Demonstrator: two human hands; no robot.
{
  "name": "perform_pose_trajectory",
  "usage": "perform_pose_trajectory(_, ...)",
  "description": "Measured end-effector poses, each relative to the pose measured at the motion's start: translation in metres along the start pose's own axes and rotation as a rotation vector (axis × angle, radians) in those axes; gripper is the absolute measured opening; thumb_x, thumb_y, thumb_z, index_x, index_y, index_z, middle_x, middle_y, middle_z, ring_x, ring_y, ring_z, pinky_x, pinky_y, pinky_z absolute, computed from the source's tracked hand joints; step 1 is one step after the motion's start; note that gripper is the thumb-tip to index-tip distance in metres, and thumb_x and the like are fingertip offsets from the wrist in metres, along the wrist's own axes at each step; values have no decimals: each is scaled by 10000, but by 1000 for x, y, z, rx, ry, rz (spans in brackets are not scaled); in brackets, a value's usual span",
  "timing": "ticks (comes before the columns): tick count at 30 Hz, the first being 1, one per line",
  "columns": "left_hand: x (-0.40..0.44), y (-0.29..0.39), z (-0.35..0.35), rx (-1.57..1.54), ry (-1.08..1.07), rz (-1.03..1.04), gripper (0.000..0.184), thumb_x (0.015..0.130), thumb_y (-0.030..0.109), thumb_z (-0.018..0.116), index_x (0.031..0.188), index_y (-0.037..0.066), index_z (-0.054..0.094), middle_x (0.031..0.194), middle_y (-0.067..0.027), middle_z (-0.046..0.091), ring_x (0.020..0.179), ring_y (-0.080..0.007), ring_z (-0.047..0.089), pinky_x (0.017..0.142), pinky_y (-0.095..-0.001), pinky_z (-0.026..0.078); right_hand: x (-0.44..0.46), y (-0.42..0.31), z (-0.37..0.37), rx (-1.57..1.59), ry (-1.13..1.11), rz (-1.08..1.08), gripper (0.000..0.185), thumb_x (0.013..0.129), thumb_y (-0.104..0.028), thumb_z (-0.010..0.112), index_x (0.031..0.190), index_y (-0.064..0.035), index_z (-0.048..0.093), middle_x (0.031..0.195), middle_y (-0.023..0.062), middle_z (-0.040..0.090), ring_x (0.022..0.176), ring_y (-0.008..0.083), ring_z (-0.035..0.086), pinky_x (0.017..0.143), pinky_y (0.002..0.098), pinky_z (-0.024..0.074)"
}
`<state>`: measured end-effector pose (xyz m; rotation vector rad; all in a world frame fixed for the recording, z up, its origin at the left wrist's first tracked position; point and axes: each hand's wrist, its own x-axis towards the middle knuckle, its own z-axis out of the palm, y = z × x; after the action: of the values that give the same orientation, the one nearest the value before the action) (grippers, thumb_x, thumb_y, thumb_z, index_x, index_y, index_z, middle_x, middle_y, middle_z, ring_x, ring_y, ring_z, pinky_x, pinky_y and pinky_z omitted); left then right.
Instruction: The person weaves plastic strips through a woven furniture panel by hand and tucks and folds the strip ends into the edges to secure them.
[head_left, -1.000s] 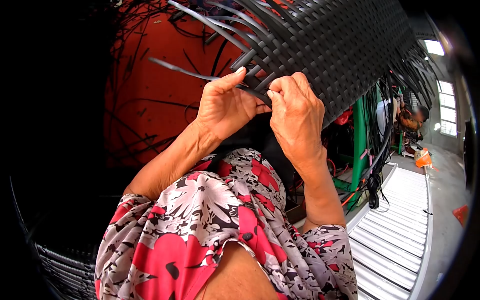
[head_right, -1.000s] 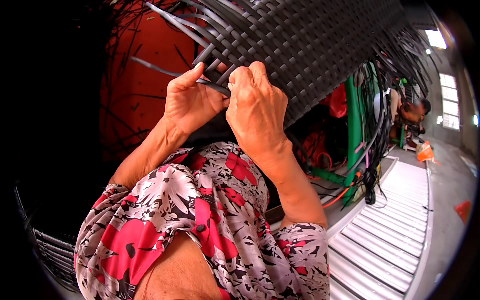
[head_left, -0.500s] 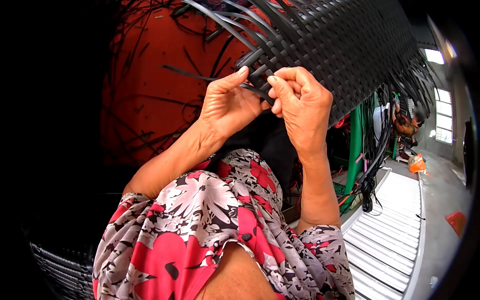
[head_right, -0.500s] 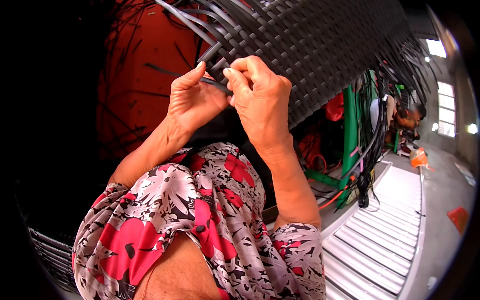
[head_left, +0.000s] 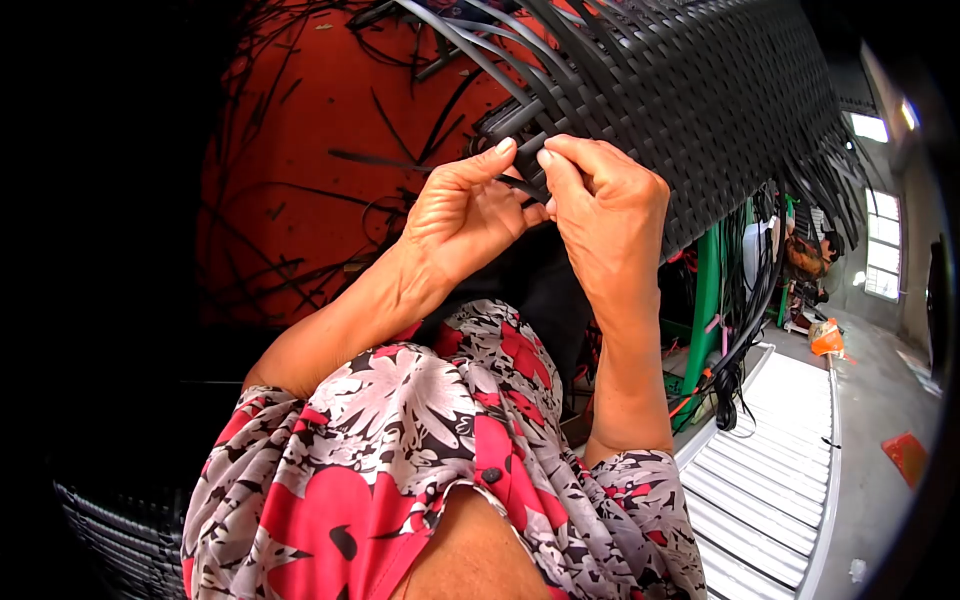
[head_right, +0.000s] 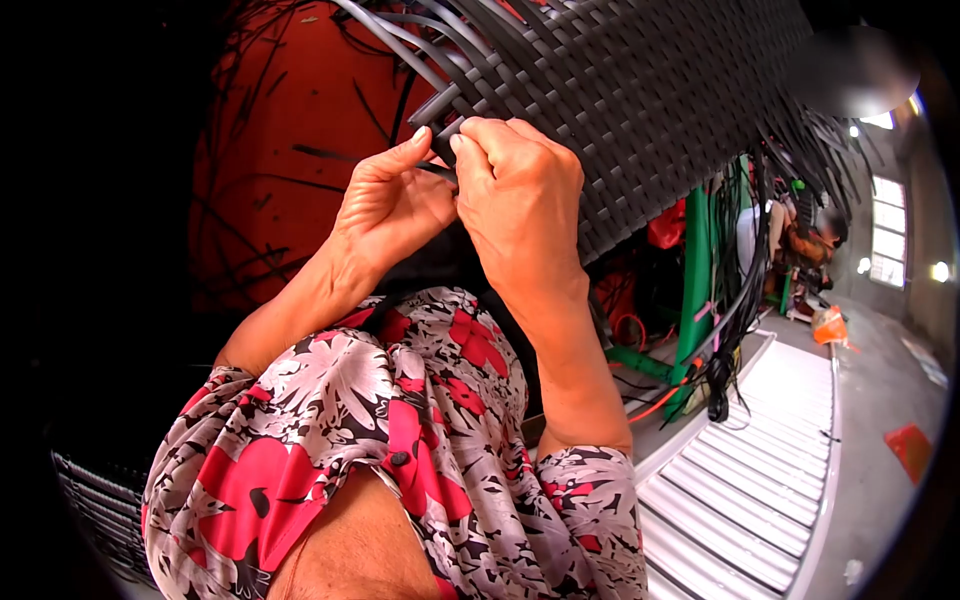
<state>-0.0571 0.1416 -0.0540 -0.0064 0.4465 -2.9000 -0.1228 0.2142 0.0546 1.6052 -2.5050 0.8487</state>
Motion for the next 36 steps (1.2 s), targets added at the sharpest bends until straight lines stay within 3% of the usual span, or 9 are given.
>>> perform_pose_trajectory(5, -1, -4, 9, -11, -11, -26, 219, 821, 95, 673, 1009, 9, 599, 1033, -95, 627, 1011, -207, 567, 957, -434, 386, -4, 2, 7, 81, 92, 39, 40, 787, -15, 632, 804, 12, 609, 706, 130, 597, 640, 296, 615, 554, 377, 479)
perform_pose_trajectory(8, 1, -7, 5, -45, -14, -17, 247, 816, 84, 672, 1033, 9, 583, 1038, -106, 620, 1027, -227, 561, 977, -448, 368, -6, -4, 5, -88, 66, 120, 36, 781, -16, 635, 797, -2, 606, 721, 112, 594, 636, 292, 604, 543, 377, 474)
perform_pose_trajectory(16, 6, -6, -2, -176, -33, -75, 301, 787, 20, 679, 1064, -7, 565, 1054, -118, 614, 1105, -256, 542, 1060, -468, 331, -6, 3, 11, -53, 104, 144, 57, 759, -10, 630, 758, -18, 574, 652, 107, 582, 592, 296, 594, 538, 392, 468)
perform_pose_trajectory(23, 11, -3, 0, -198, -60, -169, 330, 762, -89, 604, 1085, -41, 557, 1088, -154, 609, 1116, -276, 548, 1099, -403, 337, -6, 2, 11, -62, 102, 158, 84, 753, -9, 627, 757, -27, 545, 653, 105, 579, 605, 299, 596, 543, 400, 469)
perform_pose_trajectory(28, 11, 2, -1, -91, -196, -137, 357, 718, -149, 548, 1056, -35, 571, 1051, -142, 615, 1115, -243, 545, 1083, -388, 355, -5, -5, 15, -69, 129, 4, 153, 777, -5, 614, 925, -47, 615, 814, 95, 552, 662, 289, 610, 562, 382, 492)
perform_pose_trajectory(29, 11, 3, -4, -124, -205, -134, 299, 711, -150, 549, 978, -21, 589, 1023, -126, 615, 1102, -226, 546, 1076, -380, 359, -4, -1, 16, -69, 142, -120, 244, 764, 52, 651, 994, -27, 670, 862, 94, 568, 578, 188, 576, 527, 302, 468)
perform_pose_trajectory(31, 12, 4, -10, -127, -170, -117, 187, 705, -155, 550, 730, 26, 585, 954, -80, 610, 1044, -176, 553, 1061, -354, 361, 0, 0, 13, -76, 86, -161, 244, 764, 55, 652, 993, -26, 670, 853, 90, 569, 607, 193, 593, 536, 296, 473)
perform_pose_trajectory(34, 9, 2, -1, -46, -41, -97, 235, 705, -162, 549, 612, 53, 540, 926, -62, 601, 1027, -162, 550, 1062, -344, 352, 4, 3, 10, -81, 0, -229, 205, 760, 61, 655, 949, -17, 669, 862, 87, 575, 680, 212, 639, 564, 295, 502)
perform_pose_trajectory(36, 9, 2, -2, -64, -38, -93, 238, 706, -166, 547, 614, 54, 542, 918, -60, 597, 1020, -155, 550, 1060, -343, 352, 7, 2, 9, -154, -66, -253, 194, 755, 58, 654, 934, -16, 649, 884, 89, 579, 695, 239, 648, 575, 316, 525)
